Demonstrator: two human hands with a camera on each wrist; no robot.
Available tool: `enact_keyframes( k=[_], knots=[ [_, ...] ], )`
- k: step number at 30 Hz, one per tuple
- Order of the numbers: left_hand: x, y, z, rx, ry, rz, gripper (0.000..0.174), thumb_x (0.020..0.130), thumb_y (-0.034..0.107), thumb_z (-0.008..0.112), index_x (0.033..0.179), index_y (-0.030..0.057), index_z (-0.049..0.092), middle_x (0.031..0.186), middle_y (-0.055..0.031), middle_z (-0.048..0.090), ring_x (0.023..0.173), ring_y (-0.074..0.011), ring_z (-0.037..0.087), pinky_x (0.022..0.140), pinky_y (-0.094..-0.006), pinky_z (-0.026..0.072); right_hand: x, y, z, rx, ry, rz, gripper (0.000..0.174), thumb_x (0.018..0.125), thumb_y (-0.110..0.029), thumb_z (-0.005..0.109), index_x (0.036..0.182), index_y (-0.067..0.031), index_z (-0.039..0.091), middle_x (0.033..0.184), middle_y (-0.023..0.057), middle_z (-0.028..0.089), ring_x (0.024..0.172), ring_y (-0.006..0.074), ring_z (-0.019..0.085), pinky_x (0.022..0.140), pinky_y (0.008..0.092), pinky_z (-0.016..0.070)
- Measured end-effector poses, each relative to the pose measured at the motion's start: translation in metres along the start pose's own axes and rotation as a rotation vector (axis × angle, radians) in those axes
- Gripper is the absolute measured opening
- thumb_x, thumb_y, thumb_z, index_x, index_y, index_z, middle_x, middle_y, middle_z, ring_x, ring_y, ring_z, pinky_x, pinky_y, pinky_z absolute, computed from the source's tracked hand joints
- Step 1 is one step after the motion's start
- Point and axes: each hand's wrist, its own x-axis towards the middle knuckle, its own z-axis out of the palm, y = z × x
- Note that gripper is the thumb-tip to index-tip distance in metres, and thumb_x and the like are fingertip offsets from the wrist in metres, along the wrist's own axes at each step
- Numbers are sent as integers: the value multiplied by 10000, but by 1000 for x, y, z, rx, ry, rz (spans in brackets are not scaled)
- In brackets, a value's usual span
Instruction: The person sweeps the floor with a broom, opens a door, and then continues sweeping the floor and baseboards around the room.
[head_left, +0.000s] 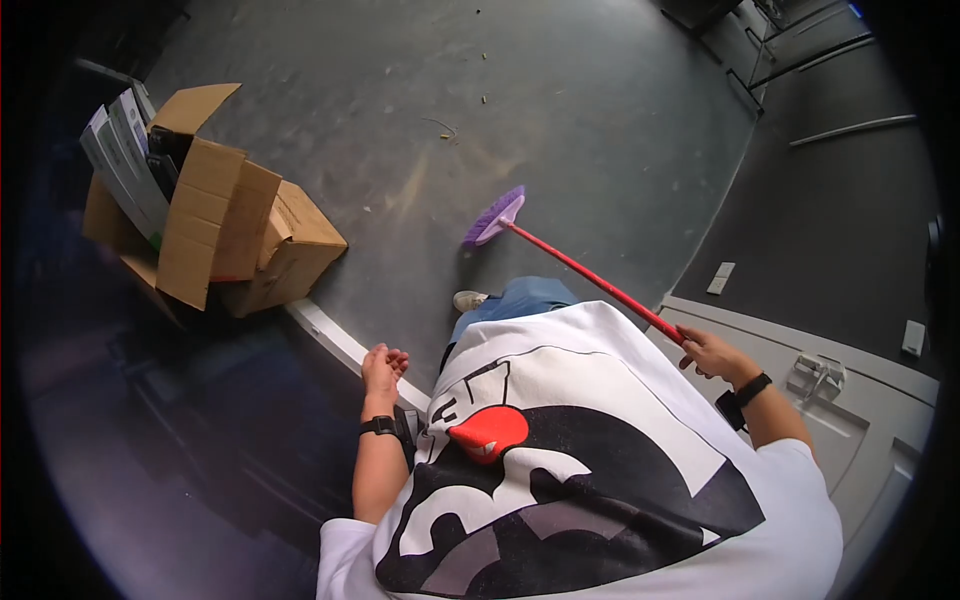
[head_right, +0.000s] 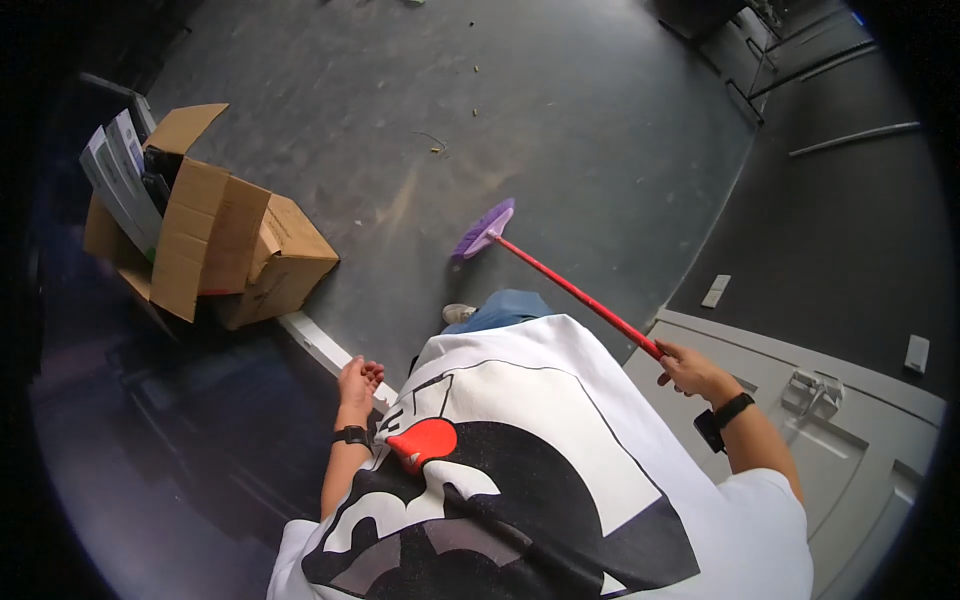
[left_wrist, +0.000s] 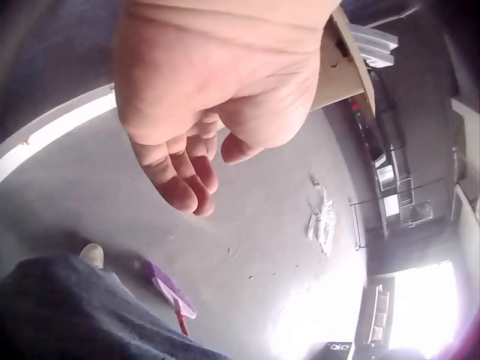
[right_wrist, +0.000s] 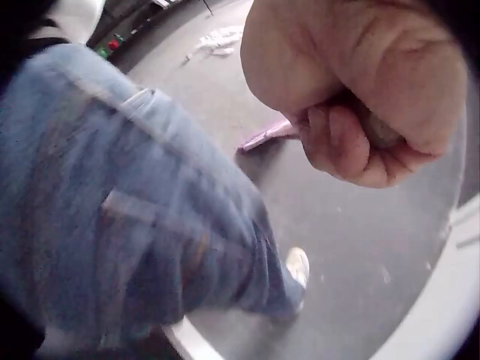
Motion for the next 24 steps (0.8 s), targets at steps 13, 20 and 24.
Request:
enact_keyframes(
  k=[13, 20, 24],
  knots=[
    [-19, -222, -220, 693, 139, -274, 212, 816, 229, 569, 843, 37, 656, 805, -129, 664, 765, -285, 644, 693, -396, 505, 40, 174, 100, 110, 219, -392, 396, 964, -239, 500, 1330, -87, 496, 901, 93, 651, 721, 150, 586, 698, 307, 504],
    [10, -176, -181, 1706, -164, 480, 216, 785, 251, 547, 760, 70, 660, 789, -187, 662, 765, -339, 648, 688, -434, 503, 37, 230, 150, 190, 270, -302, 383, 943, -233, 483, 1292, -82, 525, 1135, 210, 624, 1039, 302, 621, 900, 344, 469],
    [-21, -70, -107, 869, 26, 113, 148, 861, 200, 515, 928, 79, 569, 793, -125, 609, 714, -266, 630, 627, -380, 517, 76, 189, 170, 151, 267, -261, 406, 942, -292, 457, 1311, -132, 512, 1198, 206, 589, 1116, 356, 563, 950, 377, 442]
  ],
)
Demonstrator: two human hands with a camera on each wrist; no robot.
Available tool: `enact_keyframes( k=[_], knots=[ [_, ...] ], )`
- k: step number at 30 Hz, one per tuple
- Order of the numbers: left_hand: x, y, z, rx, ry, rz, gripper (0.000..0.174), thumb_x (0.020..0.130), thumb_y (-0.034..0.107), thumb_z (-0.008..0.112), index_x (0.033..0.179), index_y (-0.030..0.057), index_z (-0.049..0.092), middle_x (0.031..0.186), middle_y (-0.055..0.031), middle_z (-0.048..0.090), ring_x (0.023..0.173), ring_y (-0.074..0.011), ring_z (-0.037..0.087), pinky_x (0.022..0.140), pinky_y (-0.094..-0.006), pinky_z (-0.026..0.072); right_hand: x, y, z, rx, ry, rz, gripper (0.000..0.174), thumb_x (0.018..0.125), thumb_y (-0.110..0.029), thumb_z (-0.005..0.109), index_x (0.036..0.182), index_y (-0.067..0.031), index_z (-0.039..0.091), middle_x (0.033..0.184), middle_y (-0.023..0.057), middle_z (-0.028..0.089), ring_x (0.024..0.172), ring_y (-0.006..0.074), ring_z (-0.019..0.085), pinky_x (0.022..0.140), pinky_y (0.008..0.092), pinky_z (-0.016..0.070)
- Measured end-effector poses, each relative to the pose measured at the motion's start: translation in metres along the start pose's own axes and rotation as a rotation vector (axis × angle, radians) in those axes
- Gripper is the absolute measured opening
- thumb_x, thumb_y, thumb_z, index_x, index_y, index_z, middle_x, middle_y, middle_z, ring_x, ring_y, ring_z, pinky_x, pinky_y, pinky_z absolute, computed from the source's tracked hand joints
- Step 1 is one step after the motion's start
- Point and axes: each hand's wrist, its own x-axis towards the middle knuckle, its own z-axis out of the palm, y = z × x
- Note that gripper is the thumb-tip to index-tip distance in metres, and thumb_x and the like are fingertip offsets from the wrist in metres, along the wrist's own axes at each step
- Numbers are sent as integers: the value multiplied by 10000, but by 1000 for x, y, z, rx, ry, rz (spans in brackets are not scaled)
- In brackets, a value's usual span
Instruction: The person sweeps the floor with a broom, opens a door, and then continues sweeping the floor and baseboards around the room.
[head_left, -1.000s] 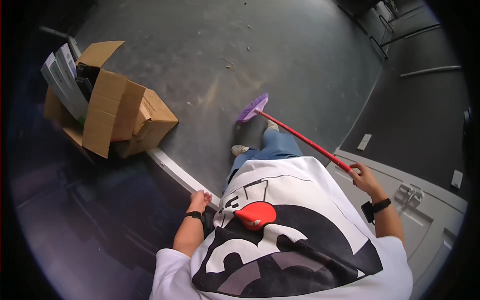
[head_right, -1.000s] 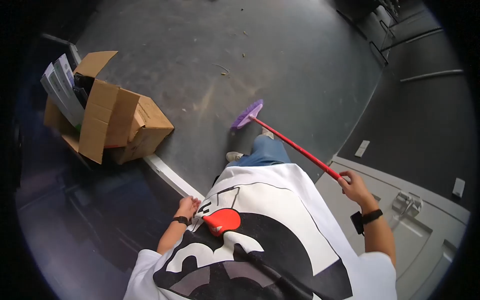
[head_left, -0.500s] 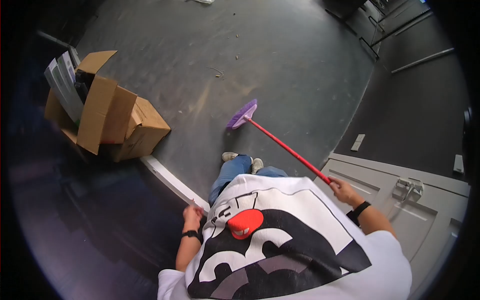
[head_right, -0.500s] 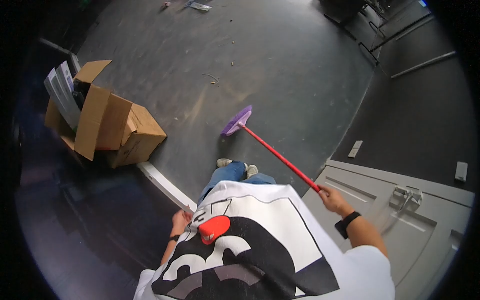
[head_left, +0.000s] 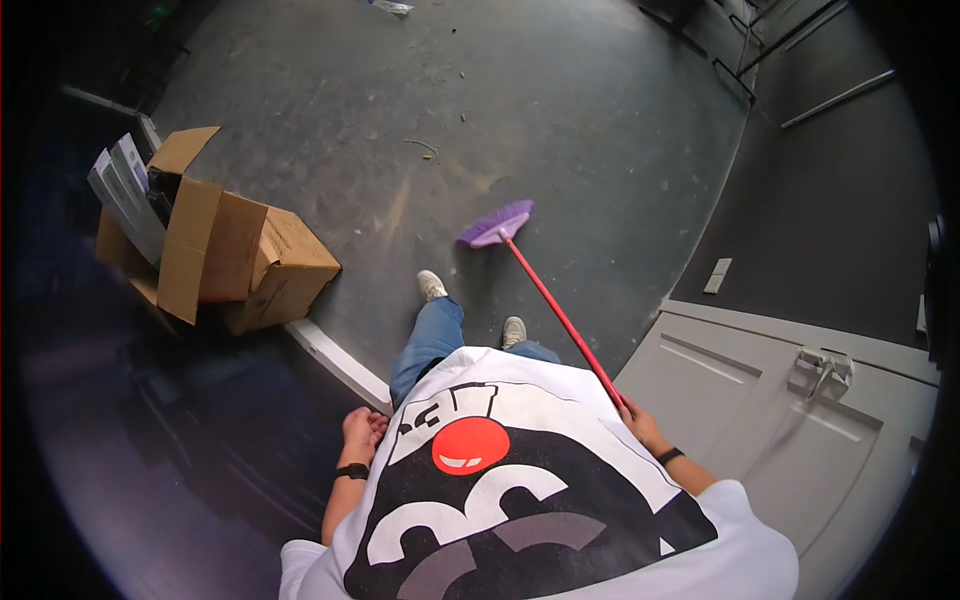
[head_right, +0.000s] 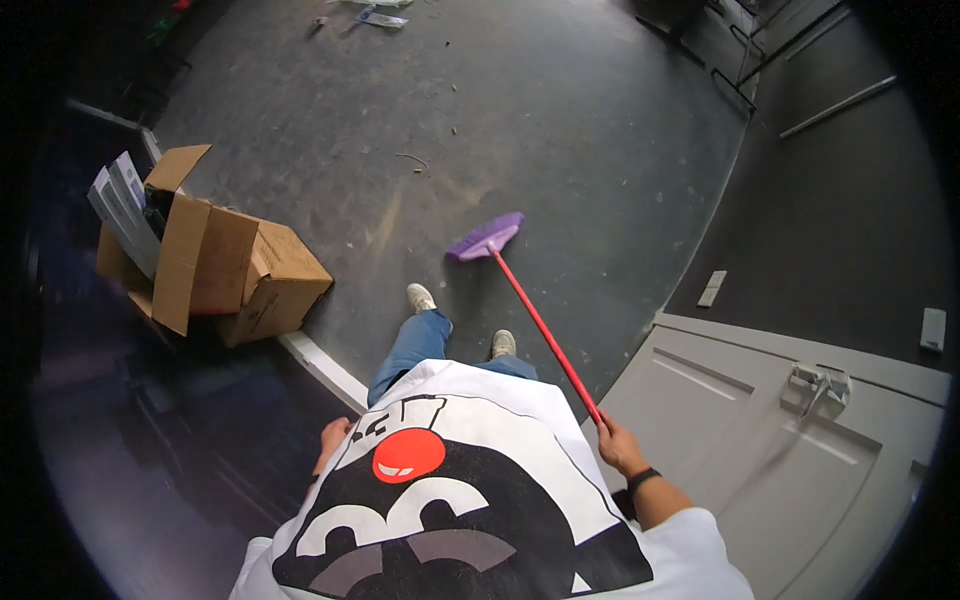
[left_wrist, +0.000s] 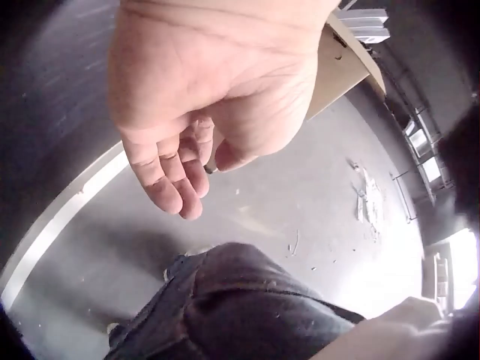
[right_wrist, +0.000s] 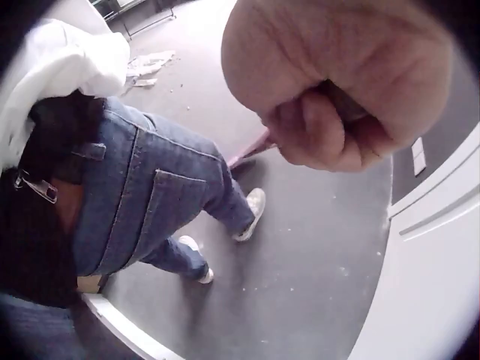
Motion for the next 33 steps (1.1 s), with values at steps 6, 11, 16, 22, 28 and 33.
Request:
enact_keyframes(
  k=[6, 11, 16, 22, 28, 33],
  knots=[
    [23, 112, -35, -434, 30, -255, 155, 923, 163, 484, 1056, 83, 494, 806, -71, 576, 667, -194, 626, 576, -323, 530, 202, -180, 38, 107, 63, -193, 454, 933, -366, 404, 1305, -129, 511, 1135, 201, 614, 1065, 345, 584, 883, 391, 454],
    [81, 168, -90, -380, 36, -223, 224, 934, 167, 470, 1132, 64, 455, 833, -86, 572, 683, -196, 625, 577, -306, 536, 283, -373, 13, 199, 133, -210, 445, 918, -322, 402, 1267, -80, 534, 1111, 228, 614, 1064, 376, 568, 886, 413, 449],
    [134, 212, -100, -464, -36, -201, 241, 937, 165, 470, 1151, 57, 443, 869, -94, 564, 706, -208, 624, 610, -334, 536, 241, -358, -26, 48, 239, -295, 424, 931, -324, 464, 1251, -60, 552, 1078, 213, 636, 998, 343, 617, 848, 375, 475],
    [179, 257, -70, -387, -124, -235, 237, 936, 163, 475, 1149, 65, 439, 849, -99, 569, 683, -218, 631, 574, -325, 536, 91, -262, -37, 122, 331, -211, 323, 936, -214, 539, 1207, -47, 598, 988, 136, 680, 840, 211, 653, 769, 304, 507],
    [167, 286, -30, -406, -191, -187, 238, 933, 184, 495, 1127, 49, 461, 831, -103, 588, 674, -225, 634, 572, -342, 541, 41, -217, -40, 164, 235, 212, 345, 929, -250, 520, 1221, -80, 591, 1058, 193, 658, 978, 289, 642, 834, 349, 495],
    [159, 277, -30, -388, -220, -244, 182, 910, 174, 487, 1043, 50, 491, 780, -117, 588, 661, -258, 631, 595, -394, 551, 134, -201, -72, 99, 98, 301, 427, 921, -349, 484, 1299, -155, 528, 1044, 192, 654, 994, 327, 627, 855, 373, 477]
  ],
)
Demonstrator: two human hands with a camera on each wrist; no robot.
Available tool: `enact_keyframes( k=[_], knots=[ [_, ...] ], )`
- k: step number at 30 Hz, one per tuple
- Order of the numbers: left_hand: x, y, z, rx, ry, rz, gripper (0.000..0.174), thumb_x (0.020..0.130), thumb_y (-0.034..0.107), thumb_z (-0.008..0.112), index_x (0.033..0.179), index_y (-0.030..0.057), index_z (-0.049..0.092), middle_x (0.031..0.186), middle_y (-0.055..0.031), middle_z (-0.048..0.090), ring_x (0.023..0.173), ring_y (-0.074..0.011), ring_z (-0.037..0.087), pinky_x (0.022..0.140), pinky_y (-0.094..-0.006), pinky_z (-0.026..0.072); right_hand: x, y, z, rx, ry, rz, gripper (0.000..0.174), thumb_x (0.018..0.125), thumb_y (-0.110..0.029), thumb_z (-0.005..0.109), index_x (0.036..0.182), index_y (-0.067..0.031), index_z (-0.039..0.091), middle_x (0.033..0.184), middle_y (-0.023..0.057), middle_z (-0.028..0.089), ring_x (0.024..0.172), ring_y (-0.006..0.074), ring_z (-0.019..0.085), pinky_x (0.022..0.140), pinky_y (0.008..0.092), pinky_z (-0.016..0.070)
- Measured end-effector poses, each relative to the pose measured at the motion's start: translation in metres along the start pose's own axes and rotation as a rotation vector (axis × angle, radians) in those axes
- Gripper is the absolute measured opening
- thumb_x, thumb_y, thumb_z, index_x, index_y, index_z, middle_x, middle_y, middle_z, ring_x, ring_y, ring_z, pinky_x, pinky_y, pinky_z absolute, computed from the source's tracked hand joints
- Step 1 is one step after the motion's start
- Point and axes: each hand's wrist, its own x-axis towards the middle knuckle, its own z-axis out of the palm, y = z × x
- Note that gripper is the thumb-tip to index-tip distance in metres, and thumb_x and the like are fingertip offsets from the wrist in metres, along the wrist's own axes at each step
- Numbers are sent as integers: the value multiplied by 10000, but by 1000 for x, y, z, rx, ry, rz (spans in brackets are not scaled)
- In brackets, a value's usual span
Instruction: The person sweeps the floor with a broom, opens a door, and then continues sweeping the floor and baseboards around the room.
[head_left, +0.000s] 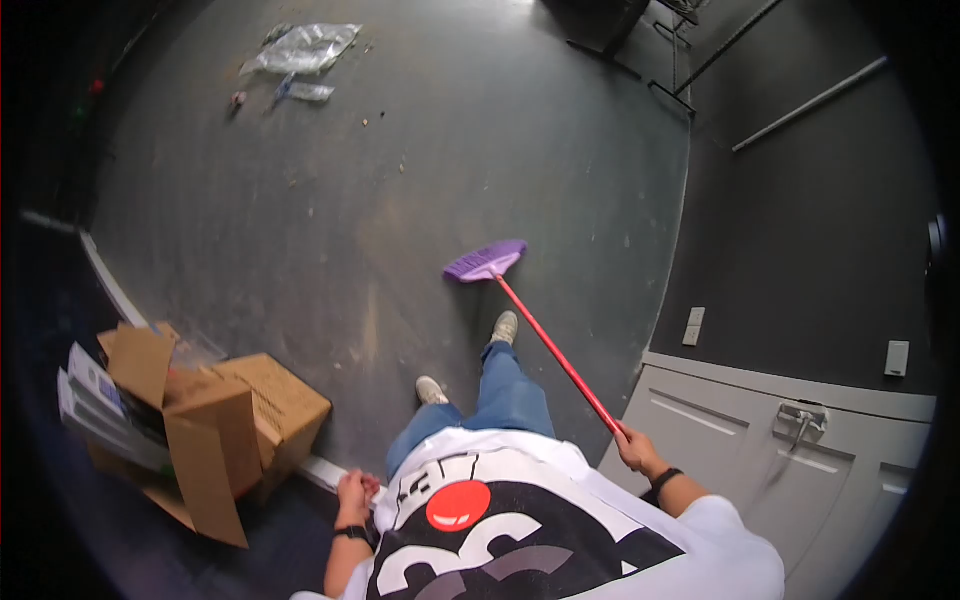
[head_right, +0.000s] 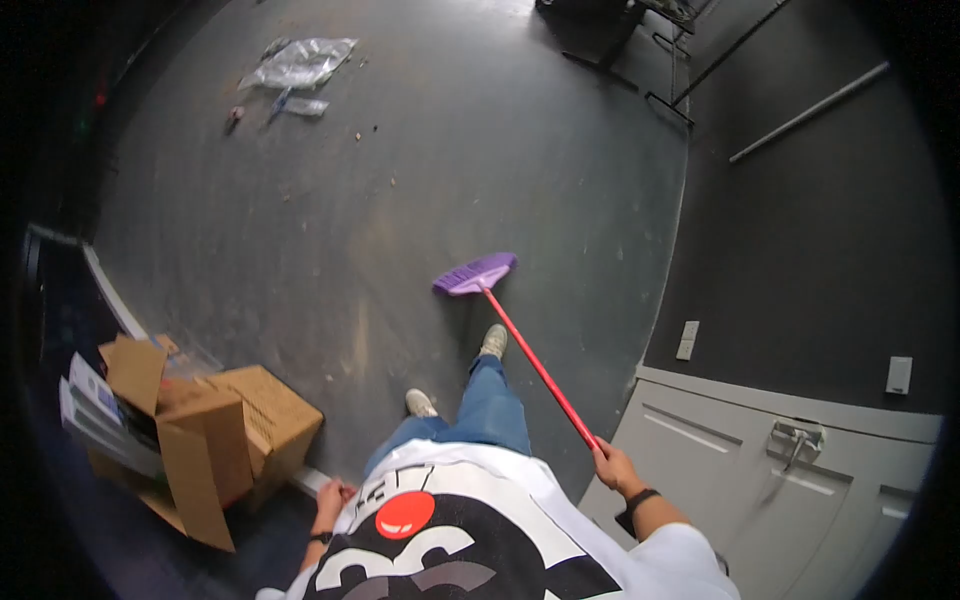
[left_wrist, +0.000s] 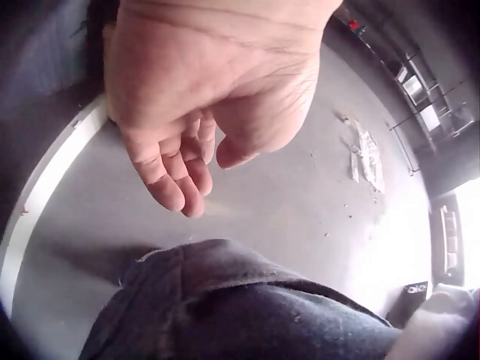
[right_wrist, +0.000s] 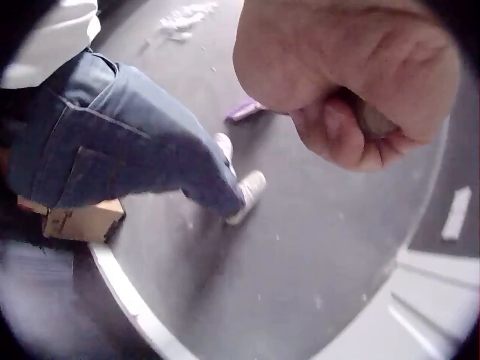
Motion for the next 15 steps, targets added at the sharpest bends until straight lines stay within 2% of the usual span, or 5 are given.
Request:
enact_keyframes(
  k=[2, 6, 8, 9, 15],
  knots=[
    [-4, 44, 31, 112, 10, 50, 151, 900, 172, 480, 990, 51, 492, 754, -114, 582, 636, -249, 621, 573, -383, 543, 91, -23, 21, 66, 28, -224, 395, 953, -300, 460, 1310, -146, 524, 922, 123, 660, 800, 185, 624, 704, 321, 489],
    [-36, 94, 84, 487, 114, 114, 144, 862, 161, 451, 778, 53, 495, 649, -99, 561, 539, -212, 581, 484, -341, 511, 218, -217, 2, 189, 167, -551, 381, 930, -330, 445, 1244, -136, 540, 1071, 226, 613, 994, 410, 578, 801, 468, 474],
    [-56, 125, 86, 684, 195, 133, 208, 843, 155, 437, 672, 54, 496, 597, -92, 550, 491, -194, 561, 440, -320, 495, 252, -263, -21, 184, 244, -615, 378, 931, -329, 445, 1245, -148, 553, 1094, 207, 616, 1021, 383, 580, 834, 440, 475],
    [-26, 137, 83, 309, 239, 132, 257, 848, 188, 431, 627, 68, 480, 596, -87, 551, 480, -181, 541, 434, -297, 471, 254, -264, -34, 176, 282, -624, 375, 932, -325, 444, 1246, -154, 557, 1100, 201, 617, 1027, 374, 582, 844, 427, 474],
    [-69, 235, 228, 227, 97, 493, 214, 950, 178, 478, 1111, 39, 502, 809, -73, 589, 655, -160, 618, 562, -271, 517, 188, -154, -138, 169, 77, -499, 400, 948, -341, 480, 1298, -153, 526, 1108, 203, 620, 1035, 351, 601, 850, 368, 477]
  ],
)
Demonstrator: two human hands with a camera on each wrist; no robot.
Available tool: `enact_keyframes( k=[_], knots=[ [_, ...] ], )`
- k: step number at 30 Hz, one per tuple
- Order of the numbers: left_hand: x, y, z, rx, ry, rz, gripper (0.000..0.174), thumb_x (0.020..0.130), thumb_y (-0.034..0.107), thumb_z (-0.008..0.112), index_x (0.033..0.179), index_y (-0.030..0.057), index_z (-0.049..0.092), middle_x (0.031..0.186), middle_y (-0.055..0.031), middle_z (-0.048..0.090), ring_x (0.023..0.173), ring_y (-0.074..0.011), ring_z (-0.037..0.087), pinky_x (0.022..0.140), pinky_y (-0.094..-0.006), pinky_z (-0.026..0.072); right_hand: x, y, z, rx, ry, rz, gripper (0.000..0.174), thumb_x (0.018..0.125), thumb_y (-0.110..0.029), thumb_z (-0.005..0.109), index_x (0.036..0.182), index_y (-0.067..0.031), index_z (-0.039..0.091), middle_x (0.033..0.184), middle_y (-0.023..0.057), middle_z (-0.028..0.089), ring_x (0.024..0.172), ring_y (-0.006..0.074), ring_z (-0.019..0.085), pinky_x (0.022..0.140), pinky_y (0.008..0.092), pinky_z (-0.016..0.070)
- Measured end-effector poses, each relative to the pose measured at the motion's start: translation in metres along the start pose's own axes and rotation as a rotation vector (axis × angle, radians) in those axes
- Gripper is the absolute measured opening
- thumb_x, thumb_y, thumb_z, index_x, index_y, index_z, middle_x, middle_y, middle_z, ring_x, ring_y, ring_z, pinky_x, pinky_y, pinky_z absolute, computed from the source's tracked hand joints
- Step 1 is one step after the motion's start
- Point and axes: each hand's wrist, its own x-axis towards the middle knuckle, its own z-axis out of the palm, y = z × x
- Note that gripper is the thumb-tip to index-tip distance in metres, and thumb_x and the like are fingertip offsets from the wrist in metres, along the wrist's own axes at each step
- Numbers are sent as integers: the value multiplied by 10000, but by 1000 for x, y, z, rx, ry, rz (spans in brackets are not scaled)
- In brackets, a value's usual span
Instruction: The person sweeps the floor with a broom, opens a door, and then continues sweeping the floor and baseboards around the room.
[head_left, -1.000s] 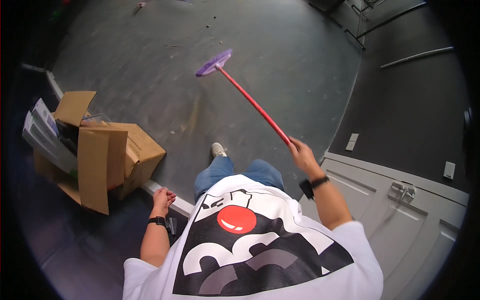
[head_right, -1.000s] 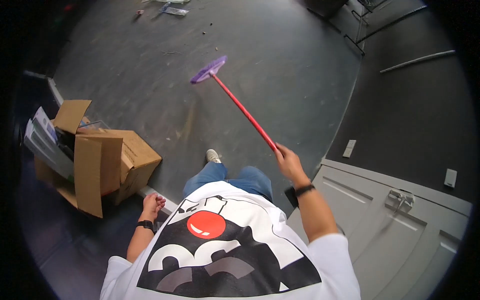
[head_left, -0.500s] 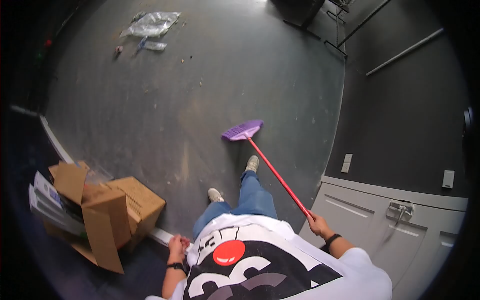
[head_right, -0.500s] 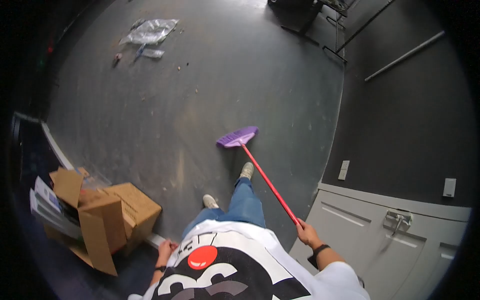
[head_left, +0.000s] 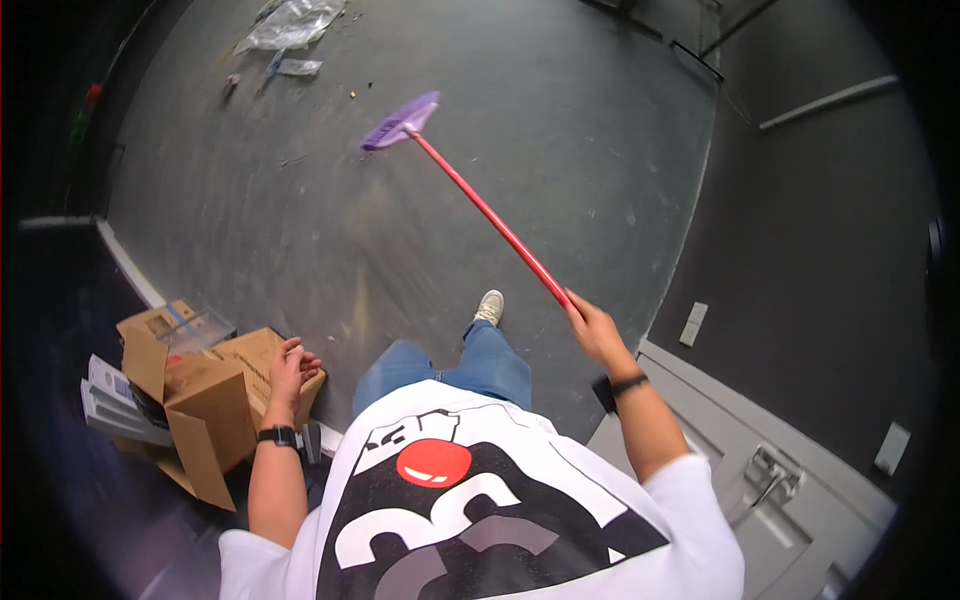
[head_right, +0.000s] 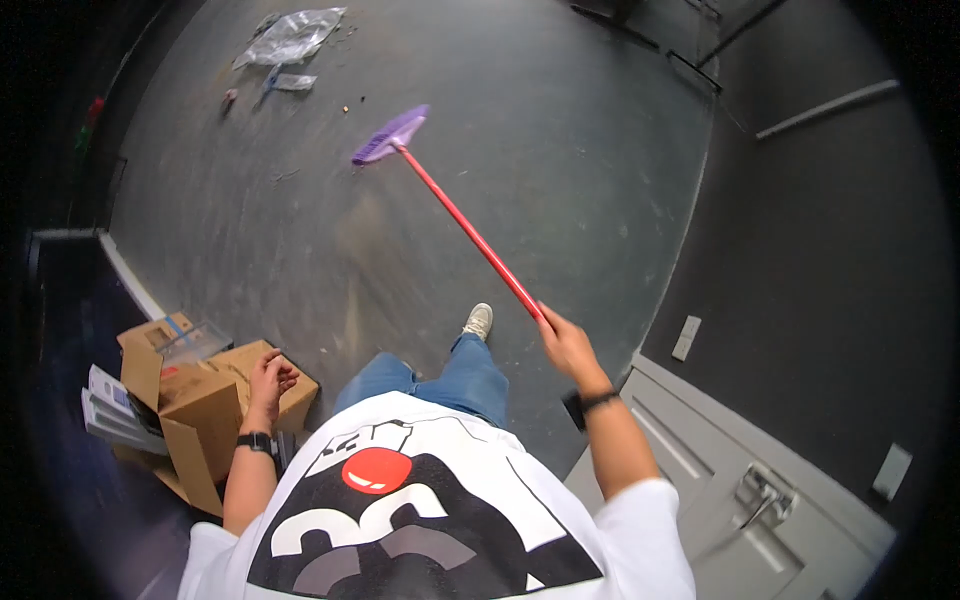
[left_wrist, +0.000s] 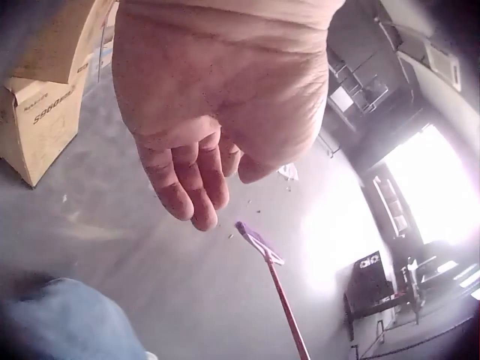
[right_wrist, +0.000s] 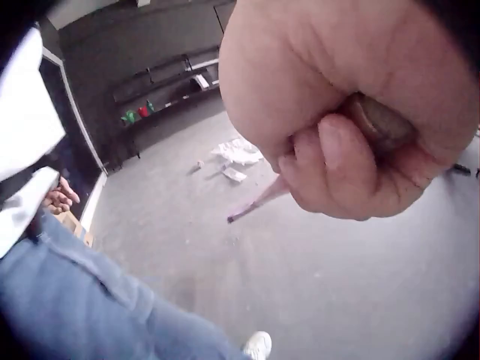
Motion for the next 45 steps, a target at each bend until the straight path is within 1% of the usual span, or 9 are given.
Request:
enact_keyframes(
  k=[8, 10, 12, 19, 22, 26, 34, 40, 45],
  knots=[
    [-44, -140, -54, 389, 26, -531, 178, 854, 139, 534, 985, 27, 579, 732, -105, 615, 544, -194, 593, 469, -317, 485, -181, 111, -68, -203, -103, 280, 383, 932, -293, 513, 1292, -165, 540, 1088, 202, 634, 992, 362, 625, 844, 395, 499],
    [-88, -109, -55, 587, -143, -279, 165, 836, 115, 555, 931, 9, 638, 681, -84, 603, 464, -167, 508, 431, -296, 409, -175, 121, -59, -276, -120, 334, 384, 934, -269, 498, 1300, -154, 527, 1032, 230, 643, 949, 376, 635, 810, 401, 507],
    [-89, -84, -39, 622, -4, -514, 120, 844, 101, 547, 887, 16, 621, 668, -72, 586, 454, -164, 503, 411, -287, 394, -122, 108, -35, -220, -117, 301, 384, 938, -300, 480, 1294, -163, 525, 993, 231, 645, 916, 386, 636, 777, 430, 505],
    [35, 5, 4, 361, -93, -218, 158, 907, 141, 480, 862, 18, 569, 682, -78, 569, 591, -191, 609, 510, -302, 500, 188, -72, 79, -117, 52, -122, 354, 926, -333, 467, 1195, -138, 588, 1060, 215, 622, 997, 398, 582, 840, 456, 478],
    [71, 70, 47, -3, -63, 18, 288, 942, 185, 510, 1198, 59, 468, 856, -72, 593, 692, -169, 627, 569, -279, 510, 207, -160, 31, -221, -19, -43, 393, 922, -368, 457, 1215, -135, 576, 1077, 189, 629, 997, 393, 588, 835, 456, 476],
    [104, 62, 66, -157, -37, -36, 276, 937, 178, 506, 1184, 59, 473, 854, -69, 598, 686, -170, 632, 562, -278, 517, 182, -136, -18, -193, -77, -169, 383, 936, -338, 468, 1256, -142, 547, 1045, 213, 623, 996, 388, 589, 795, 433, 481],
    [83, -53, 80, 22, -54, -697, 244, 919, 151, 486, 1141, 50, 492, 862, -97, 599, 673, -192, 640, 539, -292, 529, 2, -63, -127, -467, -196, 5, 372, 927, -192, 537, 1288, -102, 531, 888, 245, 645, 788, 355, 670, 664, 380, 514],
    [60, -34, 87, -58, -61, -690, 264, 930, 156, 499, 1162, 33, 468, 861, -100, 592, 689, -193, 640, 566, -288, 530, 94, -34, -89, -585, -306, -22, 400, 933, -301, 489, 1329, -250, 462, 772, 232, 643, 703, 426, 630, 625, 513, 504],
    [58, 3, 72, -134, 53, -523, 282, 936, 167, 498, 1182, 34, 463, 876, -93, 586, 716, -186, 637, 587, -277, 527, 280, -183, 58, -499, -292, -46, 396, 942, -399, 418, 1305, -254, 484, 964, 184, 652, 896, 387, 619, 744, 486, 491]
  ],
)
